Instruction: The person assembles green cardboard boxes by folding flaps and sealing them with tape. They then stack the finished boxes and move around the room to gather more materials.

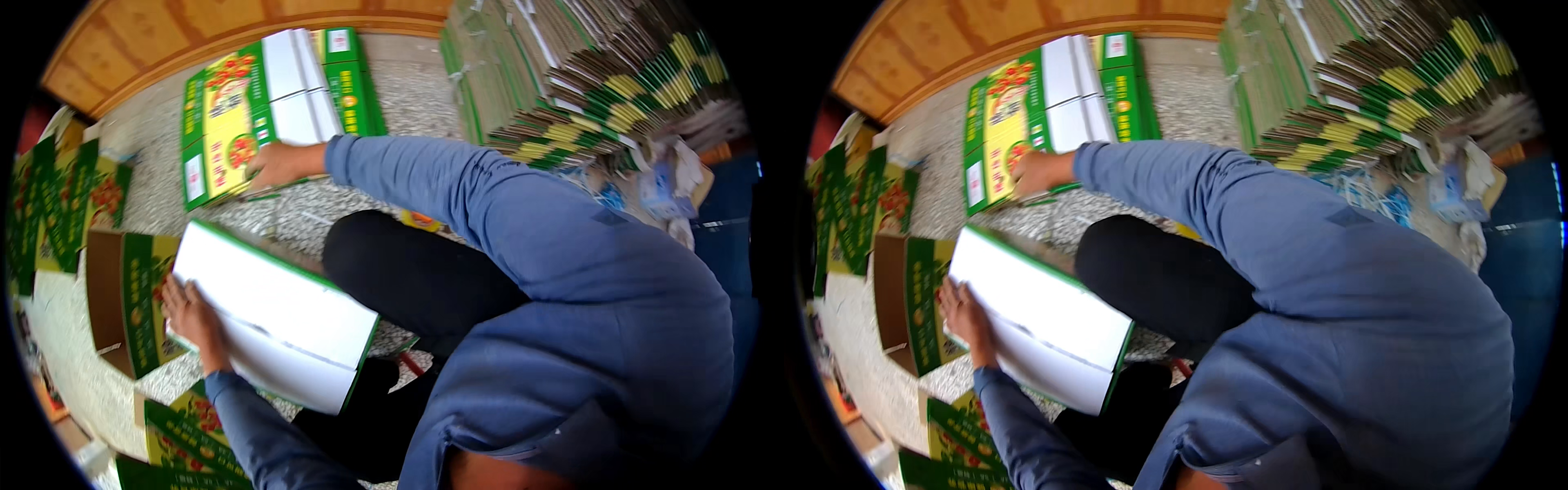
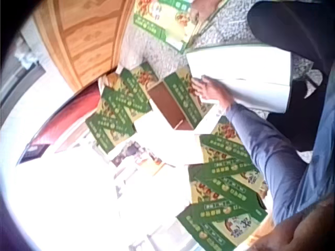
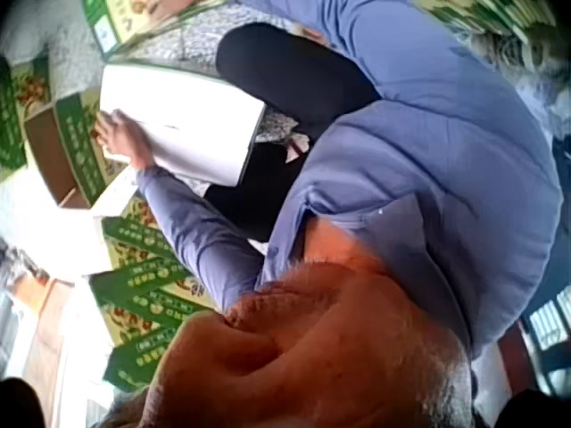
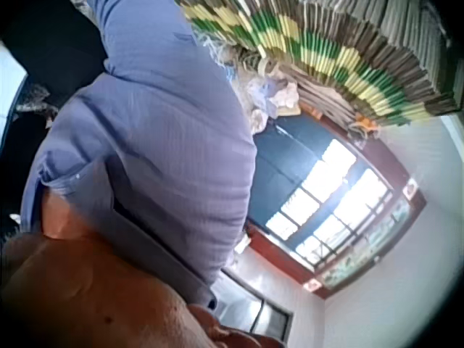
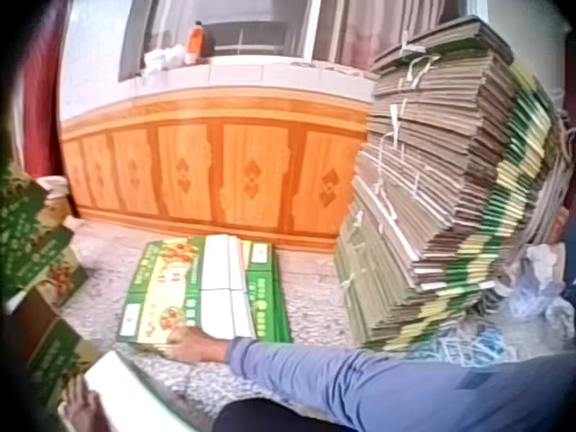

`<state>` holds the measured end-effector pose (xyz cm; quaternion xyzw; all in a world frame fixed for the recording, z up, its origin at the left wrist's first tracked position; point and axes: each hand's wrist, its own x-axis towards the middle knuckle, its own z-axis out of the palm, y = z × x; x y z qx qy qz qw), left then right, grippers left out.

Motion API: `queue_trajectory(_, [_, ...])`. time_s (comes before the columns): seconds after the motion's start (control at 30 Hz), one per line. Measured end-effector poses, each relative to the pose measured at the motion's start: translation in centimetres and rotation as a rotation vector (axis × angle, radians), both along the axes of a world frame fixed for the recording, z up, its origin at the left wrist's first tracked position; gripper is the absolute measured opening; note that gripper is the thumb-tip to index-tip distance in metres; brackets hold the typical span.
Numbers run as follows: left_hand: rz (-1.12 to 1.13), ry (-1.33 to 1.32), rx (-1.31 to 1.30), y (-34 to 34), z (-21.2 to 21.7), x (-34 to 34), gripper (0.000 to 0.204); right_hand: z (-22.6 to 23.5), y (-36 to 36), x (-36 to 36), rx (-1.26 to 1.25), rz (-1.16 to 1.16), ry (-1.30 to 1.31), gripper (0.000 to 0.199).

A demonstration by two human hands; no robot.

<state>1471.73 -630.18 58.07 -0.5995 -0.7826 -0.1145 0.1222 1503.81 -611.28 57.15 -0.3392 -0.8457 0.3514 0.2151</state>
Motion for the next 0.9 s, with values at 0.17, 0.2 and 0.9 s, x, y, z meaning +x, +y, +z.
queue_trajectory(0.17, [0.042, -0.032, -0.144, 2.6, -1.3, 2.1, 0.055, -17.3, -3.9, 27.2, -0.283, -0.680, -0.536, 0.032])
queue_trajectory(0.2, [0.040, -0.025, -0.120, 2.2, -1.8, 0.8, 0.055, -19.4, -6.5, 28.3, -0.291, -0.604, -0.631, 0.040])
queue_trajectory(0.9, [0.071, -0.071, -0.061, 1.1, -1.0, 1.4, 0.049, -4.4, -5.6, 13.8, -0.145, -0.525, -0.026, 0.038])
